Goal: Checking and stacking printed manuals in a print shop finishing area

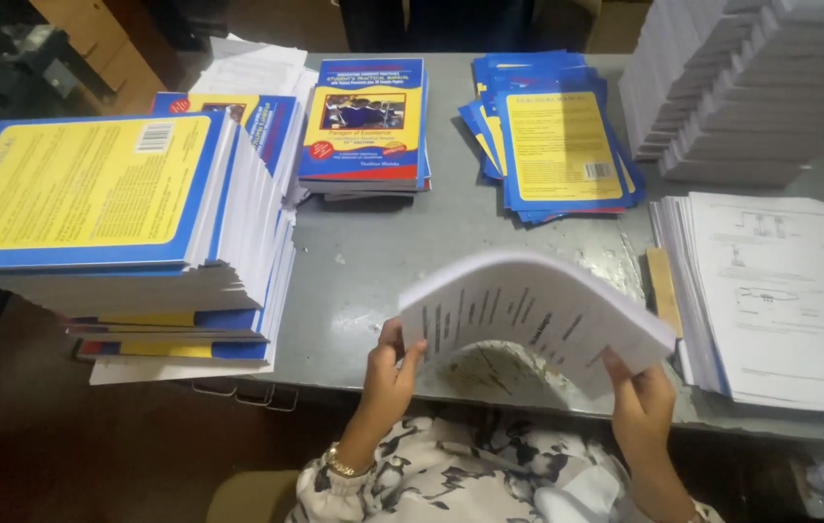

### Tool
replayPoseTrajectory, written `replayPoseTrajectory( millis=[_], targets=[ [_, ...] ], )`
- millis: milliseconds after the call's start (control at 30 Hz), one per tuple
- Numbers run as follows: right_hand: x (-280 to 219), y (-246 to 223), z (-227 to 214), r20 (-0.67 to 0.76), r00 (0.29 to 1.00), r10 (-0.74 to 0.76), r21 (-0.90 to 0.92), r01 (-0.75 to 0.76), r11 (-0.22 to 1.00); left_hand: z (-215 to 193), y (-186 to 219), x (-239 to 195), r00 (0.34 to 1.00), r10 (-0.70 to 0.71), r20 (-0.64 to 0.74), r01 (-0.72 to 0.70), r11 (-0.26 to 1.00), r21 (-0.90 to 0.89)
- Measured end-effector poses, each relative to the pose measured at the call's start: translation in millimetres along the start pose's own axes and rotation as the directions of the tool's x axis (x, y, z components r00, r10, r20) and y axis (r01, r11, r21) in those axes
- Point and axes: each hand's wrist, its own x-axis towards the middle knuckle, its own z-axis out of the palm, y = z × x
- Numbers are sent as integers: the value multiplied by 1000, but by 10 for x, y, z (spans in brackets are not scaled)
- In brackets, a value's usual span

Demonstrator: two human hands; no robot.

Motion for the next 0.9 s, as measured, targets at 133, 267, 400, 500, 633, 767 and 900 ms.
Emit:
replayPoseTrajectory(
  millis=[133, 267, 400, 500, 633, 767, 900],
  targets=[
    [104, 237, 79, -151, 986, -76, -9, 75, 997, 116, -202, 81, 987, 81, -136, -94, 991, -98],
    [248, 472, 55, -230, 968, -100, -6, 102, 995, 137, -318, 148, 971, 45, -234, -78, 988, -133],
    [275, 259, 13, -191, 980, -60, -56, 50, 997, 60, -324, 192, 968, -11, -251, -23, 991, -134],
    [316, 287, 4, -106, 987, -124, 15, 126, 992, -25, -109, 211, 986, -87, -144, 52, 971, -232],
    [457, 613, 33, -71, 996, 57, -17, -58, 998, 23, -331, 241, 976, -142, -167, 101, 967, -235],
    [580, 969, 20, 18, 997, 76, -51, -75, 996, 45, -463, 259, 962, -180, -204, 135, 967, -216],
    [609, 899, -87, 56, 994, 96, -101, -90, 991, 61, -360, 262, 958, -168, -232, 129, 976, -174]
  ],
)
